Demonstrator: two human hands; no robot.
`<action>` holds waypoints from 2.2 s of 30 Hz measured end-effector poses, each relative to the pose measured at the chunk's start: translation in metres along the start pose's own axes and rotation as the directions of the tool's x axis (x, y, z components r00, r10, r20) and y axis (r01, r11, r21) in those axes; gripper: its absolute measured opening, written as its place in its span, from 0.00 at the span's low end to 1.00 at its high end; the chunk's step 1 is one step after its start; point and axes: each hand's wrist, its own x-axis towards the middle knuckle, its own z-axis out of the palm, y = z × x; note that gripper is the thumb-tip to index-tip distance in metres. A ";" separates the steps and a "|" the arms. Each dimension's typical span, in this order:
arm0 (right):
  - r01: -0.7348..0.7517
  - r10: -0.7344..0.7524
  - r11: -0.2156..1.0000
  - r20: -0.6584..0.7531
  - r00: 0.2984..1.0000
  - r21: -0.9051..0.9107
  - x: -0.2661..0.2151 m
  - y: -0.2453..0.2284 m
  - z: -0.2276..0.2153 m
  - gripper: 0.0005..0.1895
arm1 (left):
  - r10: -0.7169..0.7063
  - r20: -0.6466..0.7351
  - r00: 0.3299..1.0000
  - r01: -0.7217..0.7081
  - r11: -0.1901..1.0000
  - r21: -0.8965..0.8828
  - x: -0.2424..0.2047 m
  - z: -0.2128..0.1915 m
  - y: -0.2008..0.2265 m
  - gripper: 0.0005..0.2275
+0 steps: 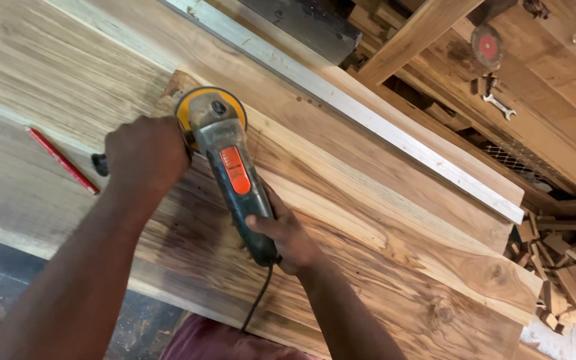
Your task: The person uses an angle grinder with a sanding disc to smooth the surface of a wooden plank. They move the tool back and forth across the plank, generating wood dust.
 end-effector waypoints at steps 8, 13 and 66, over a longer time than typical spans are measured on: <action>0.016 -0.014 1.000 -0.103 0.995 0.017 -0.029 0.025 -0.029 0.53 | 0.118 0.047 0.992 -0.115 0.991 -0.066 -0.015 0.008 0.032 0.07; 0.033 -0.009 0.992 -0.195 0.981 0.118 -0.058 0.037 -0.044 0.49 | 0.158 0.031 0.987 -0.153 0.980 -0.127 -0.032 0.016 0.059 0.06; -0.076 0.094 0.994 -0.242 0.966 0.079 -0.107 0.071 -0.004 0.53 | 0.175 0.076 0.982 -0.159 0.971 -0.178 -0.093 0.025 0.029 0.06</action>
